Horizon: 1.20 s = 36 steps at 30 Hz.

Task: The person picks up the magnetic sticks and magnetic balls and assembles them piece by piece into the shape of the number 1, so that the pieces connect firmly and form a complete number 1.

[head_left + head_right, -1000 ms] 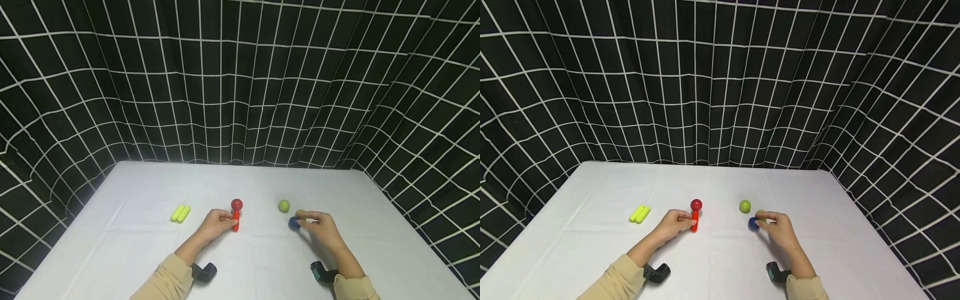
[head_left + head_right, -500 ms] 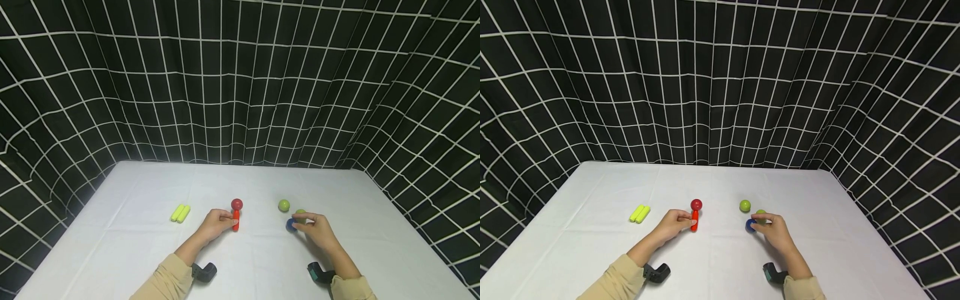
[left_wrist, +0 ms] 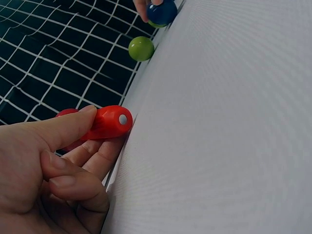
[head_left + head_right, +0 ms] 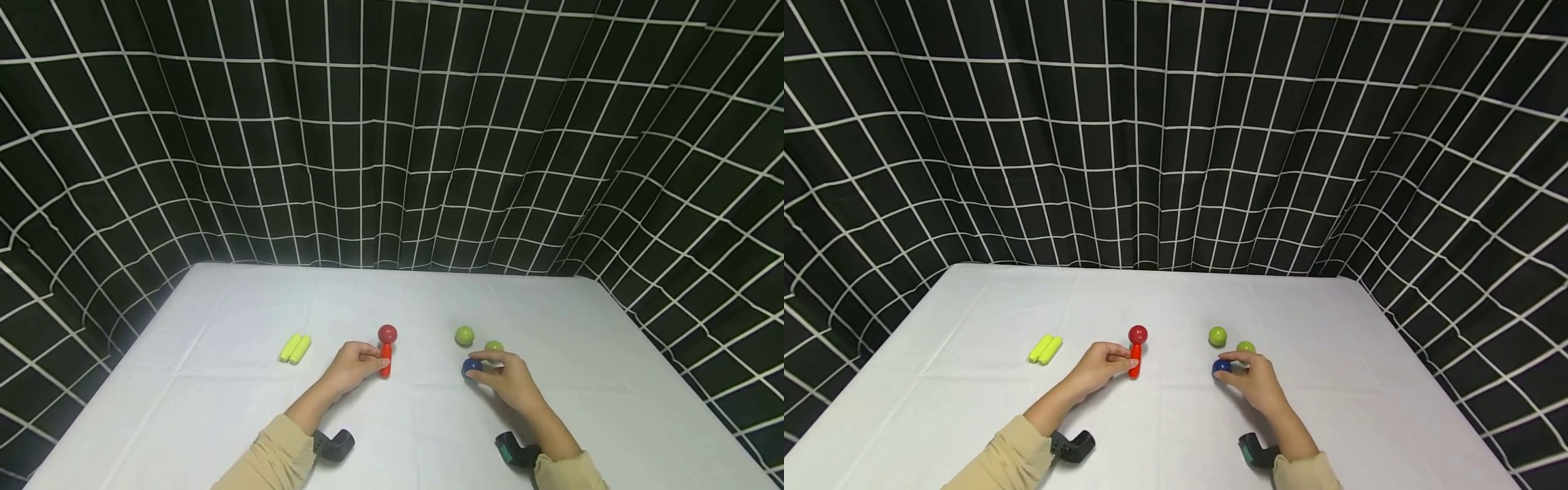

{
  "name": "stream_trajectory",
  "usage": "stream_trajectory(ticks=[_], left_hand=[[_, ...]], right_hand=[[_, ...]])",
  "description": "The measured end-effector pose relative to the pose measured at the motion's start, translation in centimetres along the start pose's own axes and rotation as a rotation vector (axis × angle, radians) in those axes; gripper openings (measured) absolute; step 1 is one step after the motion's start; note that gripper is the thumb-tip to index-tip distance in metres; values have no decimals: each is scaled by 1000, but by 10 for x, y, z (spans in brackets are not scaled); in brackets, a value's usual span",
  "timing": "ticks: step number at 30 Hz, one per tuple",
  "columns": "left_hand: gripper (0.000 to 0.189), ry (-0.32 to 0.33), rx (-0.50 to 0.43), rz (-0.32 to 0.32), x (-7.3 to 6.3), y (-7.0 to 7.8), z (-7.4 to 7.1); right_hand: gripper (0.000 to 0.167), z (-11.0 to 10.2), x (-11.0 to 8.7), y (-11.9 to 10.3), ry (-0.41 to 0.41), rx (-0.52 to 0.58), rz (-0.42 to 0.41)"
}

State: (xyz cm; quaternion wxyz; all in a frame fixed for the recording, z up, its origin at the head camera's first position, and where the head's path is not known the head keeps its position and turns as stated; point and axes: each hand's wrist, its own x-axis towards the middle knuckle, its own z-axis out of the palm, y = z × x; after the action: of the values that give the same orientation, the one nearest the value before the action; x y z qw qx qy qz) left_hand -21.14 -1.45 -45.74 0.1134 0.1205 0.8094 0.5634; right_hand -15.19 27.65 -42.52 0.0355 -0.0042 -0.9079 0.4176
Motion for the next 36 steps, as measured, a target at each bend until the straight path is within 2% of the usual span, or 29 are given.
stream_trajectory(ticks=[7, 11, 24, 33, 36], left_hand=[[29, 2, -2, 4, -1, 1, 0], [29, 5, -1, 3, -1, 1, -1], [29, -7, -21, 7, -1, 2, 1], [29, -6, -22, 11, -1, 3, 1], [29, -4, -19, 10, -1, 3, 0]], right_hand=[[40, 6, -2, -2, -15, 12, -20], [37, 8, 0, 0, -17, 8, -12], [36, 7, -1, 2, -24, 13, -84], [40, 6, 0, 0, -45, -37, -5], [39, 7, 0, 0, -46, -28, -7]])
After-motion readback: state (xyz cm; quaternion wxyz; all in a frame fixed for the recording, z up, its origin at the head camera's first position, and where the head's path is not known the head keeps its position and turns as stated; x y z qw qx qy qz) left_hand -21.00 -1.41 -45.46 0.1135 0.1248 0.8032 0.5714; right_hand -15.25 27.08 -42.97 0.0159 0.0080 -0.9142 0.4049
